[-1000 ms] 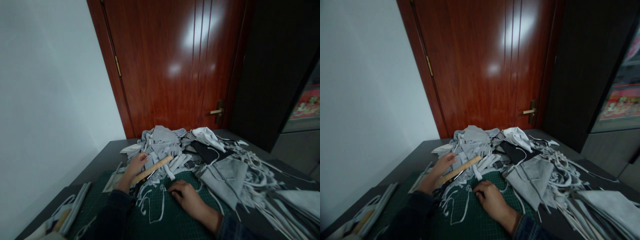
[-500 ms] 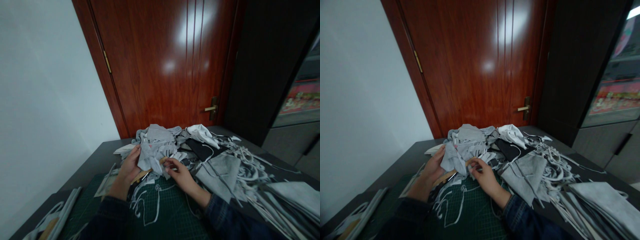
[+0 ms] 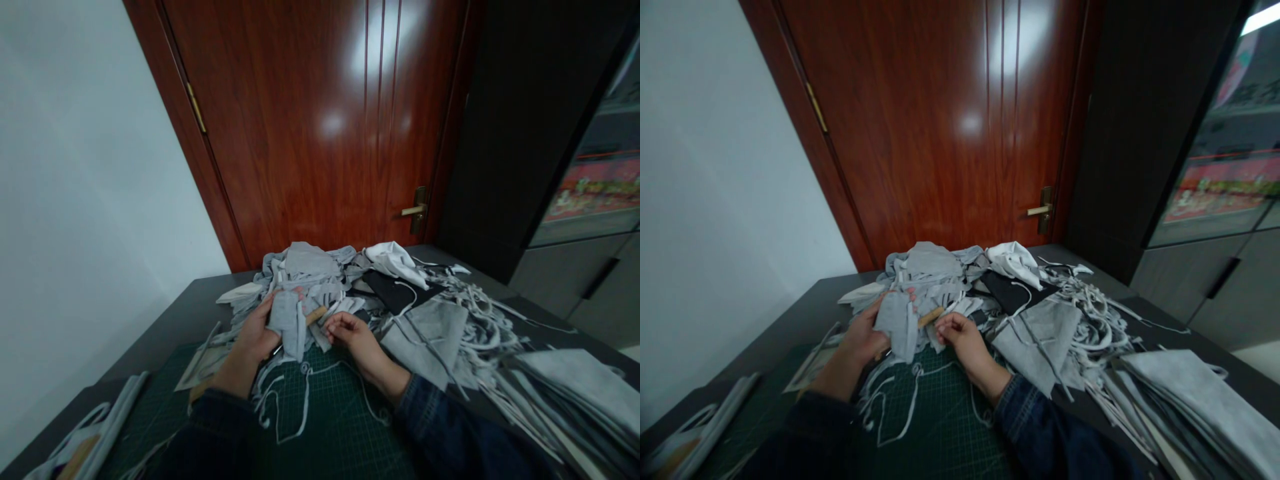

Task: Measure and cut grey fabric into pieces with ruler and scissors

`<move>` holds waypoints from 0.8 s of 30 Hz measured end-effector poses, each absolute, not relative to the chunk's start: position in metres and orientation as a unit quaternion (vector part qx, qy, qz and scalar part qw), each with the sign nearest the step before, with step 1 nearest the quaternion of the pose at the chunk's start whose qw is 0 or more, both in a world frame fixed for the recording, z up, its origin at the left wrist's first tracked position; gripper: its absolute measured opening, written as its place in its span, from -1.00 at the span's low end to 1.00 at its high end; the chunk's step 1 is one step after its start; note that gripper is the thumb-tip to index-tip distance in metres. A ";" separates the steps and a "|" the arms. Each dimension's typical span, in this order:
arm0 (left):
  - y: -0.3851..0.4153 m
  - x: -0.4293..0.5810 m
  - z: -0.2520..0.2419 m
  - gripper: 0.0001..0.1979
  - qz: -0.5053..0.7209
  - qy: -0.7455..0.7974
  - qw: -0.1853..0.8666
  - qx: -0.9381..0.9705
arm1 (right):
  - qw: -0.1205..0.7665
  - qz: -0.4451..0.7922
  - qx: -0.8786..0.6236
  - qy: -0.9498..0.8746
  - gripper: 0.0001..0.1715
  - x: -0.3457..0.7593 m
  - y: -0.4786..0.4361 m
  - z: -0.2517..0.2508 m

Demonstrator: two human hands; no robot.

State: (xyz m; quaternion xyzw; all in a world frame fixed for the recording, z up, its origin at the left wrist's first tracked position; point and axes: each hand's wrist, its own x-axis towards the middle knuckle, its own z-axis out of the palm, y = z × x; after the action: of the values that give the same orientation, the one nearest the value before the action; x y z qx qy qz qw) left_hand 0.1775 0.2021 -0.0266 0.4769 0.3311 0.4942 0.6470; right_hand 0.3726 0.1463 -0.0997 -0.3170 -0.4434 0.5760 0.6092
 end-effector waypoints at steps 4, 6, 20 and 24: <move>0.192 0.187 -0.031 -0.71 0.450 0.347 0.589 0.575 | 0.572 0.611 -0.299 -0.459 -0.34 0.366 0.139 -0.102; 0.196 0.192 -0.036 -0.74 0.438 0.373 0.537 0.617 | 0.549 0.600 -0.324 -0.483 -0.35 0.362 0.139 -0.108; 0.295 0.170 0.001 -0.83 0.558 0.446 0.337 0.613 | 0.595 0.180 -0.551 -0.557 -0.45 0.387 0.161 -0.132; 0.288 0.174 0.046 -0.83 0.568 0.394 0.390 0.608 | 0.577 0.121 -0.567 -0.575 -0.42 0.383 0.159 -0.131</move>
State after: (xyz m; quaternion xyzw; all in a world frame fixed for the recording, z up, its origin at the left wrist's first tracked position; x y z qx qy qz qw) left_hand 0.1736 0.2878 0.0463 0.6082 0.3942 0.5682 0.3897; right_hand 0.3833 0.1591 -0.1308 -0.5669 -0.5752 0.1212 0.5771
